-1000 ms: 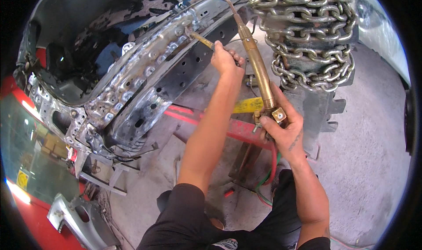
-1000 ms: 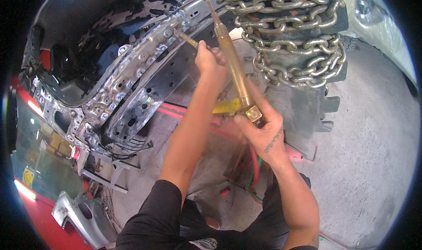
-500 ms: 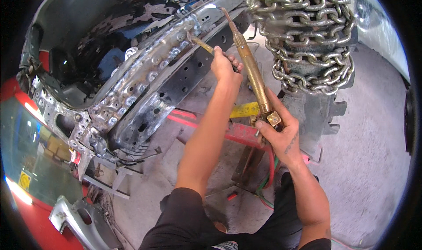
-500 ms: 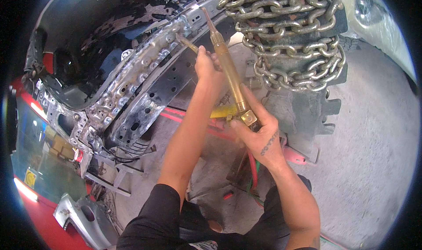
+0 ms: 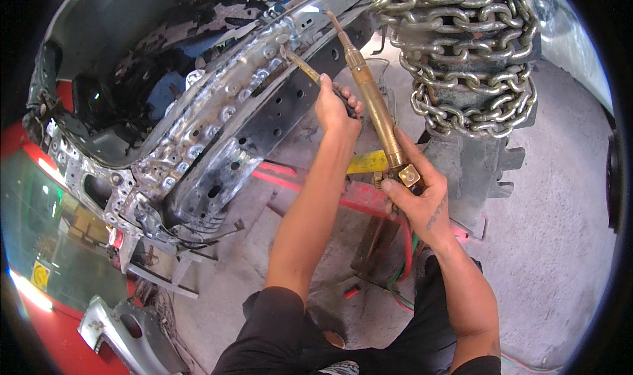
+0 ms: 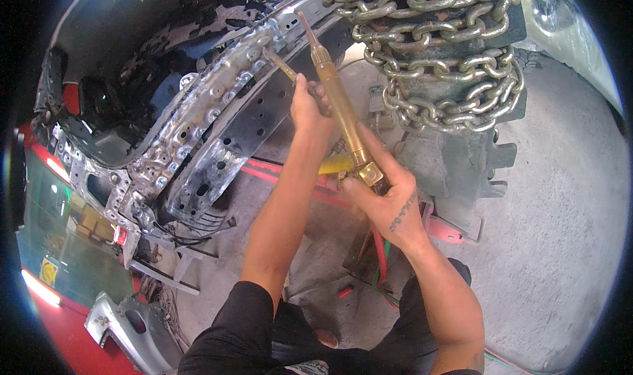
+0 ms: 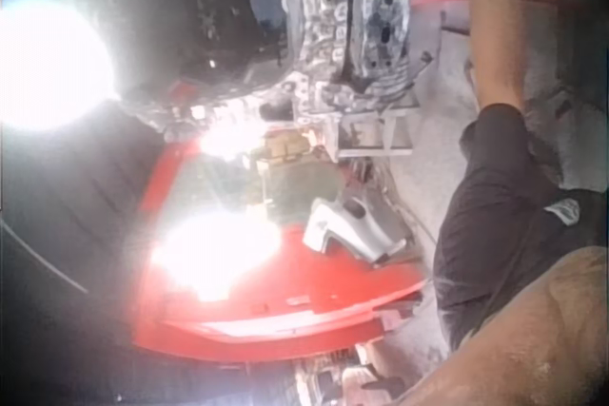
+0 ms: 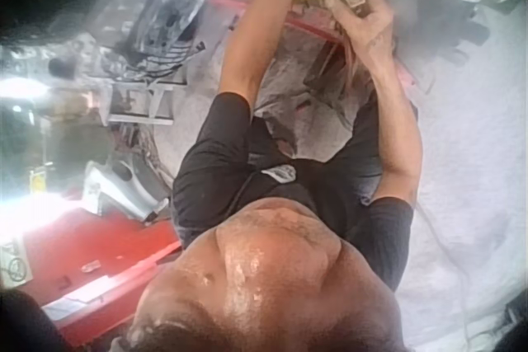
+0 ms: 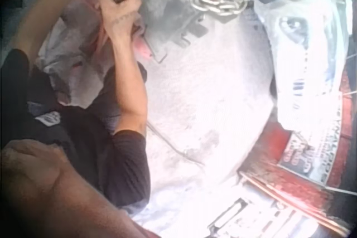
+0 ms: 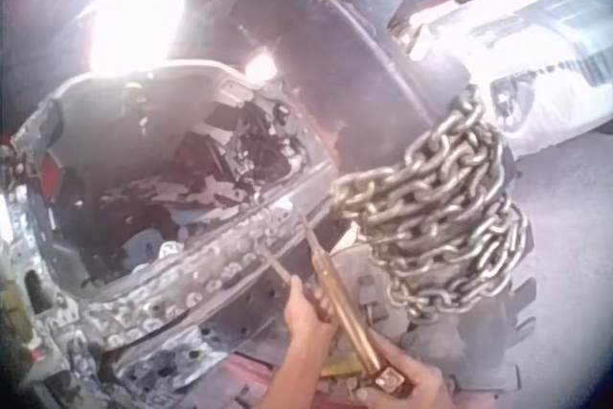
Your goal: The person uses a welding torch to weld the front frame of a car. They hold a welding rod in one hand and the torch in the other, applying heat and filler to the metal seams. The person moves along the frame, welding different sections and occasionally adjusting their position.
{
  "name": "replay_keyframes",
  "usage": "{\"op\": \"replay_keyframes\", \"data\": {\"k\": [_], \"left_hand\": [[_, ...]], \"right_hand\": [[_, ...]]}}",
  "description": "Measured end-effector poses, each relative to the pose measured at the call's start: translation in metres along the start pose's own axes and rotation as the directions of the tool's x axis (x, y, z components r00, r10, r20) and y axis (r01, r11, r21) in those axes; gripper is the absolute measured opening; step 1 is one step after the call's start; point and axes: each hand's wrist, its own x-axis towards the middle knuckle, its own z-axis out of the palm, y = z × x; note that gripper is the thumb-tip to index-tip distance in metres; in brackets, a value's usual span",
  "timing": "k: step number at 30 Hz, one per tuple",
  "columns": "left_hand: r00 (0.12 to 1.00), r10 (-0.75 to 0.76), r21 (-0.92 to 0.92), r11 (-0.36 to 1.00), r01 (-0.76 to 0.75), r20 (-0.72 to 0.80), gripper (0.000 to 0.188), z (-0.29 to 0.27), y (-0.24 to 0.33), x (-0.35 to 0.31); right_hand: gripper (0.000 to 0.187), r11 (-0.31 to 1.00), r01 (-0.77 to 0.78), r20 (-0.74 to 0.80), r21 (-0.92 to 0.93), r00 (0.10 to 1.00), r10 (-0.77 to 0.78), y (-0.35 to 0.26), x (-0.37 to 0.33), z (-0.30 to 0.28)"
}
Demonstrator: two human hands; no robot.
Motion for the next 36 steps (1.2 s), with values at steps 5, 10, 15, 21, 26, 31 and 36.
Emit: {"op": "replay_keyframes", "data": {"k": [5, 10, 15, 21, 26, 31, 36], "left_hand": [[0.994, 0.106, 0.029, 0.994, -0.105, -0.024, 0.036, 0.004, -0.013, 0.010], [0.996, 0.090, 0.013, 0.996, -0.090, 0.009, 0.035, 0.002, -0.014, 0.011], [0.992, 0.124, 0.063, 0.990, -0.123, -0.021, 0.035, 0.003, -0.020, 0.010], [0.985, 0.152, 0.068, 0.987, -0.147, -0.081, 0.036, 0.008, -0.025, 0.017], [0.991, 0.132, -0.030, 0.991, -0.132, -0.025, 0.037, 0.002, -0.024, 0.016], [0.999, 0.025, 0.022, 0.999, -0.026, 0.035, 0.033, -0.015, -0.020, 0.021], [0.999, 0.016, 0.027, 0.999, -0.017, 0.043, 0.031, -0.012, -0.016, 0.023]], "right_hand": [[0.072, 0.994, -0.058, -0.007, 0.089, 0.998, 0.059, -0.004, -0.003, 0.005], [0.072, 0.987, -0.111, 0.006, 0.120, 0.994, 0.111, -0.010, -0.006, -0.002], [0.072, 0.994, -0.055, -0.037, 0.092, 0.998, 0.059, -0.007, -0.004, 0.000], [0.072, 0.993, -0.065, -0.026, 0.095, 0.997, 0.068, -0.009, -0.007, 0.006], [0.073, 0.988, -0.059, -0.014, 0.140, 0.998, 0.061, -0.011, -0.008, 0.009], [0.074, 0.996, -0.054, -0.011, 0.076, 0.998, 0.055, -0.010, -0.008, 0.008], [0.073, 0.994, -0.052, -0.016, 0.100, 0.998, 0.054, -0.012, -0.007, 0.012]]}}
